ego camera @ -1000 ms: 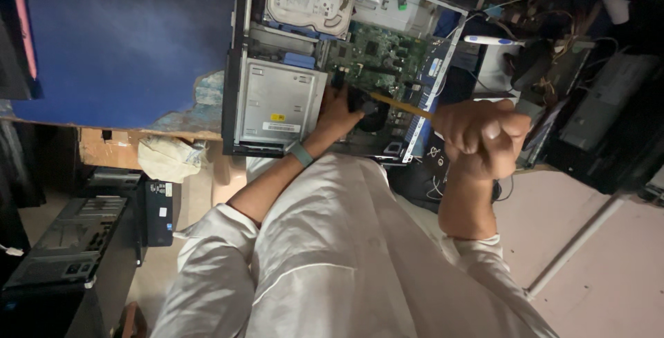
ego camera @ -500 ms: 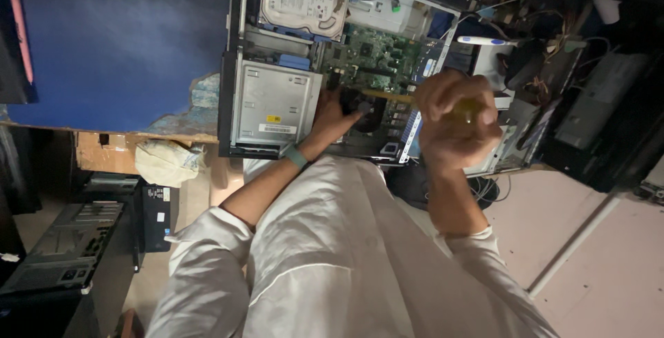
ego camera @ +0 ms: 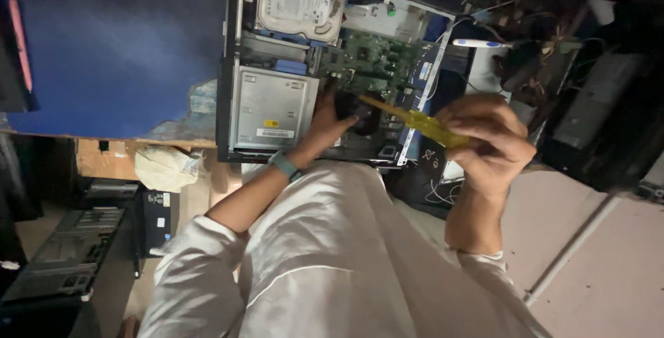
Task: The person works on an open desktop computer case on a workbench, using a screwdriver to unscrew components from the motherboard. They remove a cooling fan and a heatsink from the board, set parts aside, and continue unscrewing fasteners on the board.
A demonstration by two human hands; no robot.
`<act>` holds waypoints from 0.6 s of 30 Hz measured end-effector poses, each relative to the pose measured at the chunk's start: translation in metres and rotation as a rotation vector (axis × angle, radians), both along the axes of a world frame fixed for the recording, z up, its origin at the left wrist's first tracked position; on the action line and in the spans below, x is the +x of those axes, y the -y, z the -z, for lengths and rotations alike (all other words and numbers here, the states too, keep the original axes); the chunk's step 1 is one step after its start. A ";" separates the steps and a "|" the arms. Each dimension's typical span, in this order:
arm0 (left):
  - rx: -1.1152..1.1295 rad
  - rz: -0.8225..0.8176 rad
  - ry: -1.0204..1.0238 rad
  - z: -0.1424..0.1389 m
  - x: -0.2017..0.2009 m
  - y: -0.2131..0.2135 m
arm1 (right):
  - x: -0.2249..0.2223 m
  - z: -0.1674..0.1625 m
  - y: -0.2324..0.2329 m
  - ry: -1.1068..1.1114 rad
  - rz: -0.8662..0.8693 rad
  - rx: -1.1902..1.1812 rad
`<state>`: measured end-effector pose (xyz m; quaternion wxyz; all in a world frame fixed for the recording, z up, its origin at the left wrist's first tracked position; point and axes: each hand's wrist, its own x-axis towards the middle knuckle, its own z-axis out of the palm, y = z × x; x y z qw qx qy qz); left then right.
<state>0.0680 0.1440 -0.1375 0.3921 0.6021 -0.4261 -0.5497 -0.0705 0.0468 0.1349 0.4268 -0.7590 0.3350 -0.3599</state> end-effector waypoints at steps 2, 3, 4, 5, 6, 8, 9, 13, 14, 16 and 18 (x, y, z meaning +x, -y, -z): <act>-0.033 0.027 0.040 -0.017 0.006 0.006 | 0.001 -0.004 -0.002 -0.042 0.020 -0.034; -0.133 0.035 0.047 -0.029 0.012 0.010 | 0.002 -0.004 -0.003 -0.062 0.031 -0.052; -0.231 0.044 0.054 -0.044 0.019 0.012 | 0.002 -0.003 -0.004 -0.044 0.057 -0.054; -0.331 0.055 0.060 -0.061 0.027 0.015 | 0.003 -0.002 -0.006 -0.026 0.084 -0.057; -0.394 0.112 0.002 -0.078 0.035 0.020 | 0.003 -0.001 -0.007 -0.007 0.109 -0.062; -0.516 0.228 -0.115 -0.114 0.045 0.027 | 0.003 -0.001 -0.012 -0.066 0.181 -0.074; -0.590 0.275 -0.105 -0.131 0.043 0.030 | 0.004 -0.001 -0.015 -0.094 0.216 -0.079; -0.758 0.342 -0.062 -0.175 0.014 0.043 | 0.012 -0.002 -0.019 -0.254 0.292 -0.358; -0.765 0.328 -0.057 -0.177 0.005 0.046 | 0.015 -0.001 -0.020 -0.256 0.327 -0.373; -0.730 0.267 -0.055 -0.174 -0.009 0.050 | 0.017 -0.002 -0.022 -0.289 0.344 -0.424; -0.626 0.232 -0.068 -0.165 -0.022 0.052 | 0.015 -0.004 -0.025 -0.359 0.303 -0.480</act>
